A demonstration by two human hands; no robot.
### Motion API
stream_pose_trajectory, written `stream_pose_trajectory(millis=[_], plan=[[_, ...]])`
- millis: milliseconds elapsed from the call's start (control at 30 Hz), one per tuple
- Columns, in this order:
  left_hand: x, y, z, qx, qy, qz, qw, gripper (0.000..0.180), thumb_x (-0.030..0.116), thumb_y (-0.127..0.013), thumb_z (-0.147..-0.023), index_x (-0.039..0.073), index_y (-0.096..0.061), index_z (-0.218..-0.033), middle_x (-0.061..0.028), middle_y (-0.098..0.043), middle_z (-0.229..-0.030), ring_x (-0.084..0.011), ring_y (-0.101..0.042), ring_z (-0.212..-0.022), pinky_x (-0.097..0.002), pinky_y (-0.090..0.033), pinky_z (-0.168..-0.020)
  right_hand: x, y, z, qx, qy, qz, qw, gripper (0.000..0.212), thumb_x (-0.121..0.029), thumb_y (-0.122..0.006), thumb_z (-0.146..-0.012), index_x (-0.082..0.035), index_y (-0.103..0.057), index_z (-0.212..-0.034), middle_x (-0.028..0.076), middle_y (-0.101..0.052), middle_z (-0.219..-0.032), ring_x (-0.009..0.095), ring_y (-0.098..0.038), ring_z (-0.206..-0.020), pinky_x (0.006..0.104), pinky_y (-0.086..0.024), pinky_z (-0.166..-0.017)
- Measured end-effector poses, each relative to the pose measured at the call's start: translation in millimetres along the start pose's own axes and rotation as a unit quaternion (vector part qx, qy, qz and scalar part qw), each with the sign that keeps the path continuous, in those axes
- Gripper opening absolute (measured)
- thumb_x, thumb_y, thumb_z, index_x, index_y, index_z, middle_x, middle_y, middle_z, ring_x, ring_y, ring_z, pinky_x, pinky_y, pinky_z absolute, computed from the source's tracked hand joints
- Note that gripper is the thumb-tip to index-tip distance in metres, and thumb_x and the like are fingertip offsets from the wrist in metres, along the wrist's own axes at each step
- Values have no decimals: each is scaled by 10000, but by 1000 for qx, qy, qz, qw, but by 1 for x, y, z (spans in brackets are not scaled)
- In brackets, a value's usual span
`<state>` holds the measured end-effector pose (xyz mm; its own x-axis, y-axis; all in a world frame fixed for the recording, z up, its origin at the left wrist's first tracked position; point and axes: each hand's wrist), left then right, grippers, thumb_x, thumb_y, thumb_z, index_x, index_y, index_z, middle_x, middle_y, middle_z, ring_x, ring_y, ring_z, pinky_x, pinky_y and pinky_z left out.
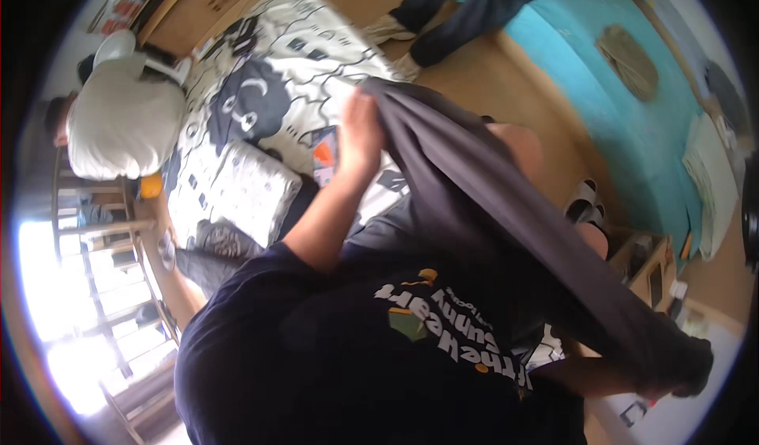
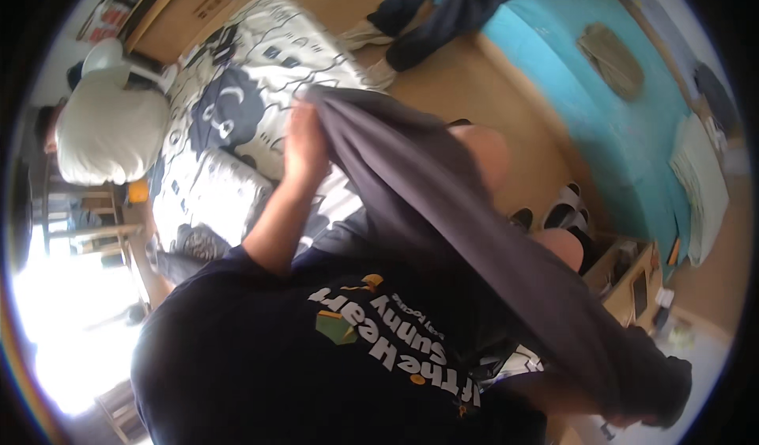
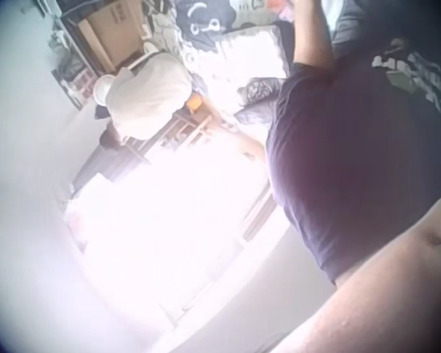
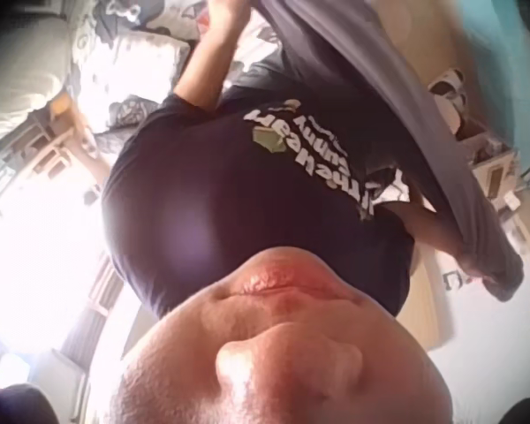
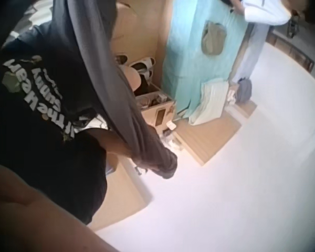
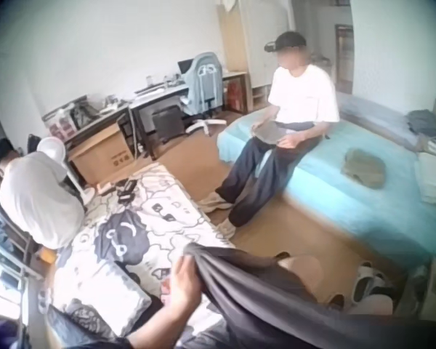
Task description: Fold a grey t-shirt while sitting on a bed.
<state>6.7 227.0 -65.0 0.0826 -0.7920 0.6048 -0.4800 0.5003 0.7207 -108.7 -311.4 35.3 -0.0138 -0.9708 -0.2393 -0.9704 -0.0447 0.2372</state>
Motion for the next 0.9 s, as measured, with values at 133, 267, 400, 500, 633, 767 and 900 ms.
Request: stream_pose_trajectory(millis=[133, 267, 400, 500, 633, 767, 900], plan=[[-15, 45, -60, 108, 66, 195, 973, 229, 77, -440, -888, 4, -575, -1059, -163, -600, -1061, -308, -566, -1005, -408, -452, -892, 18, 28, -16, 20, -75, -5, 997, 456, -303, -460, -966, 83, -589, -1174, 227, -630, -1100, 308, -598, -1010, 398, -447, -927], [-3, 95, -96, 175, 121, 620, 755, 248, 181, -462, -945, 12, -602, -1060, -118, -620, -1053, -227, -598, -967, -350, -488, -881, 15, 57, -5, -11, -80, 10, 997, 475, -324, -436, -981, 71, -587, -1198, 233, -627, -1112, 321, -580, -1058, 407, -412, -987], [-2, 110, -116, 204, 22, 498, 842, 323, 199, -459, -929, -39, -597, -1097, -174, -612, -1088, -281, -599, -1003, -432, -509, -887, -8, 68, 3, -65, -75, 1, 995, 343, -206, -455, -986, 72, -591, -1134, 191, -637, -1034, 260, -590, -1013, 365, -419, -947], [-20, 77, -139, 109, 69, 491, 861, 318, 171, -454, -920, -17, -608, -1126, -175, -614, -1059, -268, -610, -958, -385, -526, -843, -14, 63, -13, -197, -254, -40, 946, 243, -171, -543, -957, 34, -627, -1057, 111, -655, -992, 150, -592, -922, 281, -455, -823], [-40, -17, -146, -202, 5, 112, 973, 357, 190, -488, -920, -18, -567, -1199, -198, -608, -1133, -325, -582, -1053, -387, -460, -922, 9, 8, 3, -403, -312, -81, 857, 341, -253, -559, -929, 22, -624, -1121, 142, -660, -1035, 214, -612, -962, 296, -445, -862], [-16, -78, -100, -300, -145, -1, 943, 401, 192, -546, -906, -29, -536, -1241, -245, -523, -1273, -384, -472, -1210, -415, -361, -1030, 27, -12, 84, -581, -378, 60, 718, 769, -544, -642, -804, 31, -500, -1294, 228, -560, -1262, 352, -522, -1192, 391, -409, -993], [63, -108, -46, -229, -316, 81, 917, 342, 134, -636, -834, 1, -596, -1146, -220, -529, -1260, -377, -480, -1199, -425, -368, -1022, 34, 3, 134, -573, -453, -51, 681, 751, -371, -773, -719, 93, -499, -1243, 229, -606, -1155, 301, -584, -1090, 363, -449, -919]])
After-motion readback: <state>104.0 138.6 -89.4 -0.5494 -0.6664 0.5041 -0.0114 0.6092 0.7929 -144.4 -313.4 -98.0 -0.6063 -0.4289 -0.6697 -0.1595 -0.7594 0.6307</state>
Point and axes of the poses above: each hand's wrist, its own z-axis away from the middle knuckle, its own y-axis out of the back of the hand, x = y × z
